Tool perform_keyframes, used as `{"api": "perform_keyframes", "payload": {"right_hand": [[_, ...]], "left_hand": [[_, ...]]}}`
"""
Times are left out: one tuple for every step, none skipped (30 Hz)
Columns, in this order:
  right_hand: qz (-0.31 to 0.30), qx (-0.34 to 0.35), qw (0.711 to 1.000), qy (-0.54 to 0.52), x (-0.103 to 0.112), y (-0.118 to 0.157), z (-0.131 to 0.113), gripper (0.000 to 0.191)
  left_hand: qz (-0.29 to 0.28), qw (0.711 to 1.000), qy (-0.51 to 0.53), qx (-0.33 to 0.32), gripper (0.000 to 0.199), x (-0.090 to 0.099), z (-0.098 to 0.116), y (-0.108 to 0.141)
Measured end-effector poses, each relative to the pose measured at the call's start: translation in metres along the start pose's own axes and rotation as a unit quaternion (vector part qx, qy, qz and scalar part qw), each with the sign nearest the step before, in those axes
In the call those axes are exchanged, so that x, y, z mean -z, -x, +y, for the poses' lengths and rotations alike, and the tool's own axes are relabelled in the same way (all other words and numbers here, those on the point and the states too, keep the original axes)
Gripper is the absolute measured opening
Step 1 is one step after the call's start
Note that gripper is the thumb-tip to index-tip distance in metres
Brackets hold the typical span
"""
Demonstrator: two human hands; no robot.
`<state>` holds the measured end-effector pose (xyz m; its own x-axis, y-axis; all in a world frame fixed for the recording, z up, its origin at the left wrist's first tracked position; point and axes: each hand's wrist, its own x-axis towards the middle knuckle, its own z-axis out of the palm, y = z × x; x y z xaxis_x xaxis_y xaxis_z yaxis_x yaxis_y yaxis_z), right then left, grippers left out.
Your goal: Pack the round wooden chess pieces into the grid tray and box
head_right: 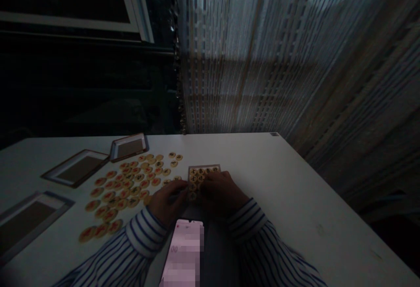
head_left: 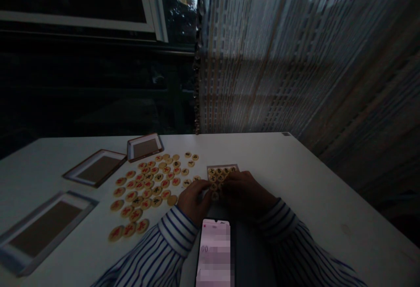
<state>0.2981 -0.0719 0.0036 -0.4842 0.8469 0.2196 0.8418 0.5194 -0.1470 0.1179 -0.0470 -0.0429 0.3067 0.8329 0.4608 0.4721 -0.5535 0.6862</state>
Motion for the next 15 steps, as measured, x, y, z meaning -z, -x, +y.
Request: {"api": "perform_keyframes", "payload": {"right_hand": [[0.001,-0.002,1.0,0.0,0.0004,0.0001,-0.0003,0.01],[0.001,-0.003,1.0,0.0,0.0006,0.0001,-0.0006,0.01],[0.0,-0.004,1.0,0.001,0.0008,0.0001,-0.0007,0.01],[-0.001,-0.004,1.0,0.002,0.0009,0.0001,-0.0007,0.011],[-0.002,-0.005,1.0,0.003,0.0008,0.0,-0.0007,0.011],[-0.005,-0.005,1.0,0.003,0.0008,-0.0001,-0.0006,0.012],[-0.007,-0.005,1.0,0.002,0.0007,-0.0003,-0.0005,0.013],[-0.008,-0.005,1.0,0.002,0.0007,-0.0004,-0.0005,0.013],[-0.008,-0.006,1.0,0.001,0.0007,-0.0006,-0.0007,0.013],[-0.009,-0.008,1.0,0.0,0.0008,-0.0006,-0.0009,0.013],[-0.009,-0.011,1.0,-0.001,0.0009,-0.0006,-0.0011,0.013],[-0.01,-0.013,1.0,-0.003,0.0012,-0.0006,-0.0015,0.012],[-0.012,-0.016,1.0,-0.004,0.0015,-0.0005,-0.0018,0.011],[-0.015,-0.016,1.0,-0.005,0.0018,-0.0004,-0.0021,0.011],[-0.018,-0.017,1.0,-0.007,0.0022,-0.0004,-0.0024,0.011]], "left_hand": [[0.0,1.0,0.002,-0.001,0.019,-0.0001,-0.0002,0.0],[0.0,1.0,0.004,-0.003,0.02,-0.0002,-0.0002,0.0],[0.001,1.0,0.006,-0.004,0.02,-0.0003,-0.0002,0.0001],[0.003,1.0,0.006,-0.005,0.02,-0.0003,-0.0002,0.0001],[0.004,1.0,0.006,-0.006,0.02,-0.0002,-0.0002,0.0001],[0.005,1.0,0.004,-0.006,0.02,-0.0002,-0.0002,0.0001],[0.004,1.0,0.003,-0.006,0.02,-0.0002,-0.0002,0.0001],[0.003,1.0,0.002,-0.007,0.02,-0.0002,-0.0003,0.0],[0.001,1.0,0.001,-0.008,0.02,-0.0002,-0.0005,0.0],[0.0,1.0,0.001,-0.009,0.019,-0.0003,-0.0008,-0.0001],[-0.001,1.0,0.0,-0.011,0.019,-0.0004,-0.001,-0.0001],[0.0,1.0,0.0,-0.012,0.019,-0.0004,-0.0012,-0.0001],[0.001,1.0,0.001,-0.013,0.019,-0.0005,-0.0013,-0.0001],[0.001,1.0,0.002,-0.012,0.018,-0.0006,-0.0013,0.0],[0.0,1.0,0.003,-0.012,0.018,-0.0006,-0.0013,0.0001]]}}
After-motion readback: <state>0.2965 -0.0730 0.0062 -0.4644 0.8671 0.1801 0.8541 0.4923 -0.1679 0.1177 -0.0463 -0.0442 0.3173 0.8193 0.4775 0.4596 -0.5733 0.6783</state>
